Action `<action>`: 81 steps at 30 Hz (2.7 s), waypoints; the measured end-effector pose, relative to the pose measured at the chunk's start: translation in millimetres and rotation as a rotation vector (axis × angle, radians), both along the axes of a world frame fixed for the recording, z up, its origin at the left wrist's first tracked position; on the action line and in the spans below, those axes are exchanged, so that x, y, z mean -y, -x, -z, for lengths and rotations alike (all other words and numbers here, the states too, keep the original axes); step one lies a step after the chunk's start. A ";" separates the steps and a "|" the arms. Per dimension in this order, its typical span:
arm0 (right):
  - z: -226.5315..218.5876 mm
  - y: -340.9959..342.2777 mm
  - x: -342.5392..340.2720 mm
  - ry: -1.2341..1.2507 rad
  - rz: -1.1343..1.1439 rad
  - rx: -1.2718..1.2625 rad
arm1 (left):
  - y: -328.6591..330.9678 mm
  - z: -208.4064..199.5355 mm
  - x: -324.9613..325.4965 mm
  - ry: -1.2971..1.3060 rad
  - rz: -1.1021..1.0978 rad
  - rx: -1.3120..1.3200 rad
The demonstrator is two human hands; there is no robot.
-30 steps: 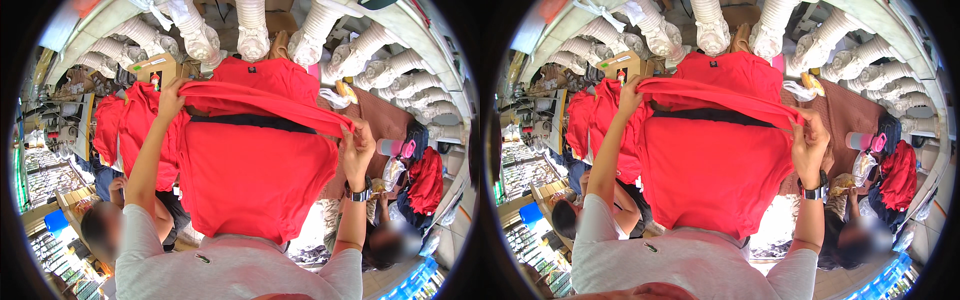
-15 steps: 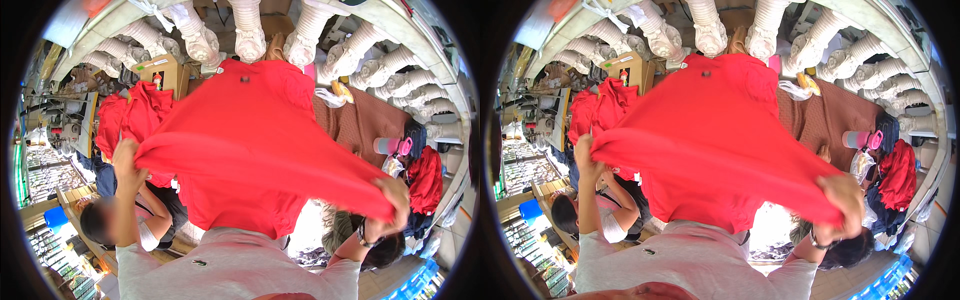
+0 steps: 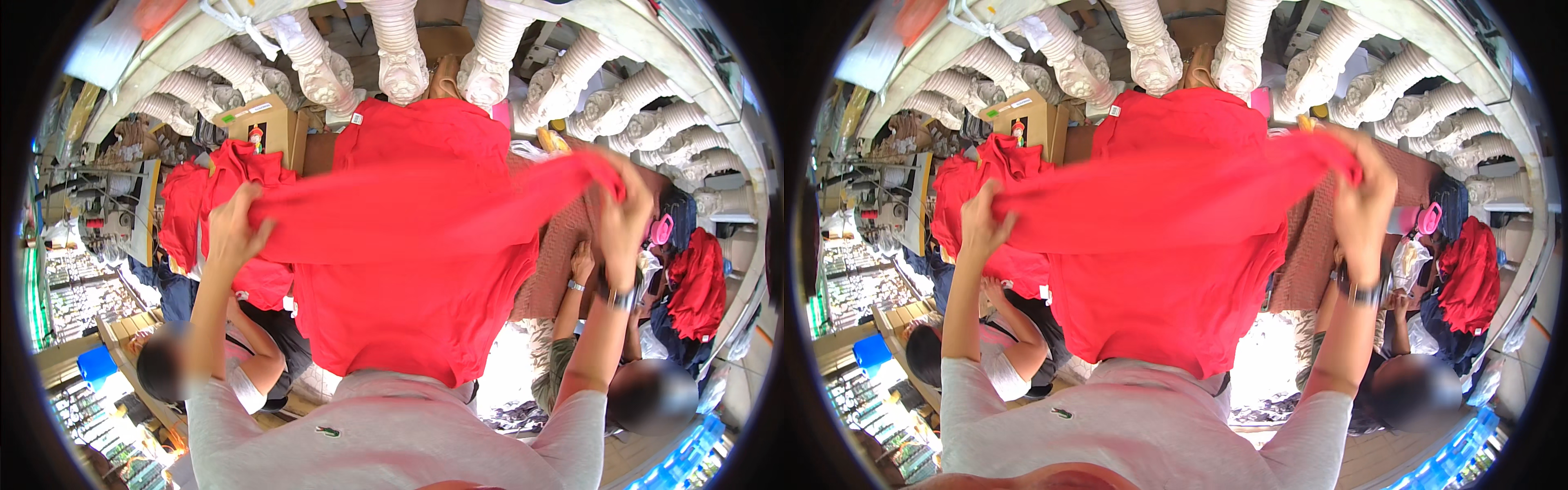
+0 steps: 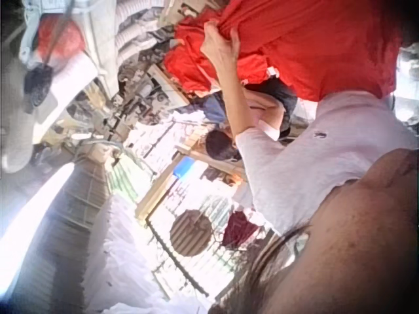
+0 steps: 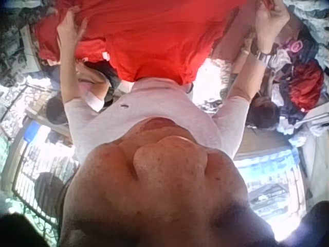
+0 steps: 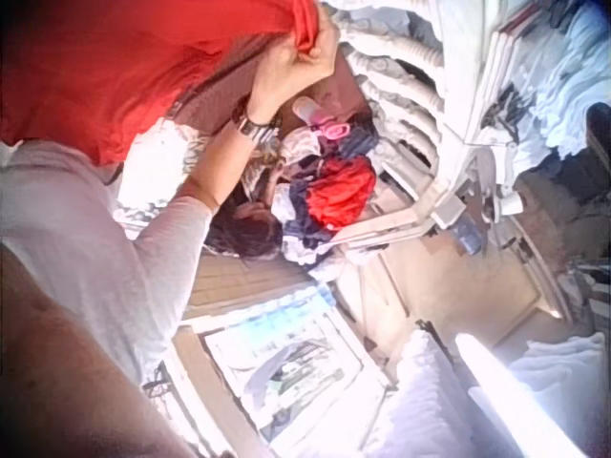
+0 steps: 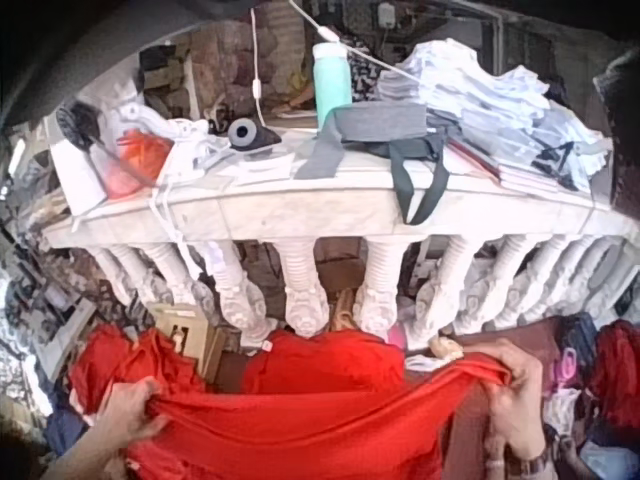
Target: The person folds multiple red shirts on a table, smoothing and aligning each one before stacking them. They briefly write in a notebook and then resume folding the shirts.
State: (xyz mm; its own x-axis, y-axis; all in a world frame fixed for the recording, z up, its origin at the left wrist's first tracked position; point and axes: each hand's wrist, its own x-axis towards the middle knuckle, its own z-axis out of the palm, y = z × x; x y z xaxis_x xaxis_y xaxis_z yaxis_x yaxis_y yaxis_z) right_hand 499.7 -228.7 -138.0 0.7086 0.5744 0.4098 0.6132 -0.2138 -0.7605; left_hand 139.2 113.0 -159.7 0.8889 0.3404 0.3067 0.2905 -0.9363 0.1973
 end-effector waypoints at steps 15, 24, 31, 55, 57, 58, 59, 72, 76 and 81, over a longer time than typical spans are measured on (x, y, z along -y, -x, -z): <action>396.5 -210.6 -164.1 0.617 0.159 -0.146 | -190.5 199.3 -89.0 0.282 0.122 -0.034; 411.3 -195.3 -184.1 0.588 0.111 -0.648 | -167.0 237.3 -89.2 0.345 -0.077 -0.259; 276.6 -139.6 -149.4 0.160 -0.290 -1.117 | -209.5 262.5 -124.2 0.026 0.095 -0.322; 200.0 20.3 -49.8 0.291 -0.034 -0.134 | -267.5 223.2 -85.4 0.014 0.660 -0.718; 195.7 5.2 -50.2 0.144 0.055 -0.196 | -237.1 176.8 -95.0 0.014 0.653 -0.496; 192.3 -0.7 -50.6 0.069 0.097 -0.228 | -218.4 154.5 -93.6 -0.042 0.662 -0.416; 187.3 -7.3 -50.5 -0.013 0.107 -0.234 | -199.3 130.5 -89.2 -0.101 0.669 -0.333; 87.3 6.0 27.0 -0.446 -0.127 -0.739 | 10.9 -20.0 1.4 0.414 0.067 -0.152; 98.3 18.2 58.4 -0.292 -0.228 -0.844 | 44.1 -8.4 24.6 0.415 0.033 -0.177; 80.3 35.8 68.6 -0.263 -0.220 -0.791 | 57.0 -8.1 42.3 0.278 -0.067 0.047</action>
State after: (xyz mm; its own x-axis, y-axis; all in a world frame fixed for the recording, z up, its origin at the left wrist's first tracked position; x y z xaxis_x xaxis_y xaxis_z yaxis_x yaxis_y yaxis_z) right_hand 463.9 -297.3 -218.3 0.7257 0.6878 -0.0182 -0.1111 0.0910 -0.9896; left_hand 82.2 70.7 -151.7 0.8486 0.4746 0.2339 0.3344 -0.8237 0.4580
